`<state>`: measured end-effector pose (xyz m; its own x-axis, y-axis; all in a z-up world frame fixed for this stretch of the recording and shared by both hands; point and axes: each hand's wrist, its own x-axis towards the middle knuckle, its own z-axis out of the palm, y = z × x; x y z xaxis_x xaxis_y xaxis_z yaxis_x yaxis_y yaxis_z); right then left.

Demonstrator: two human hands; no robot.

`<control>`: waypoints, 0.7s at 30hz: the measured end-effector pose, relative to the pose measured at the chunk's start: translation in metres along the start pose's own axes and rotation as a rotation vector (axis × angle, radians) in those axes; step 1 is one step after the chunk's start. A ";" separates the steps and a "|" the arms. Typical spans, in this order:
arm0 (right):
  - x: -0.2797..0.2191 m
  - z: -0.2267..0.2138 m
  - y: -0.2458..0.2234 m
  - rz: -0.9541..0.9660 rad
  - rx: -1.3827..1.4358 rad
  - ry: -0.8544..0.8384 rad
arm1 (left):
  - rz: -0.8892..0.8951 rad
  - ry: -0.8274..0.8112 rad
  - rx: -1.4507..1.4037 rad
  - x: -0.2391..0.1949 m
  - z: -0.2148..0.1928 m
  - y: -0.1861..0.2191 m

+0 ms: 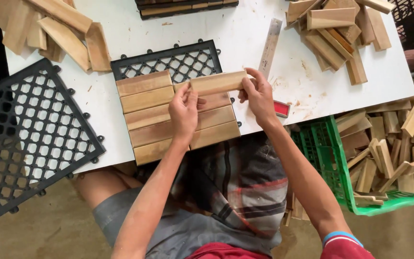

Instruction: Assembling modular wooden floor tiles by manually placing wood slats into a plastic interlocking grid.

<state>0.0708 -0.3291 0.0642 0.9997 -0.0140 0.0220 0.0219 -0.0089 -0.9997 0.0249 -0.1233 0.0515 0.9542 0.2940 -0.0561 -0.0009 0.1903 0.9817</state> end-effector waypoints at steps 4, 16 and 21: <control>0.041 0.030 0.029 0.019 -0.022 0.020 | 0.214 0.157 0.461 0.039 -0.025 -0.006; 0.060 0.060 0.084 -0.162 -0.853 0.147 | 0.687 0.126 1.173 0.066 -0.061 -0.049; 0.064 0.054 0.091 -0.220 -0.540 0.227 | 0.591 0.080 1.189 0.060 -0.052 -0.037</control>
<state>0.1376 -0.2764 -0.0262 0.9433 -0.1659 0.2876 0.1575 -0.5391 -0.8274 0.0670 -0.0638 0.0026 0.8806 0.1104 0.4608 -0.1069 -0.9011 0.4202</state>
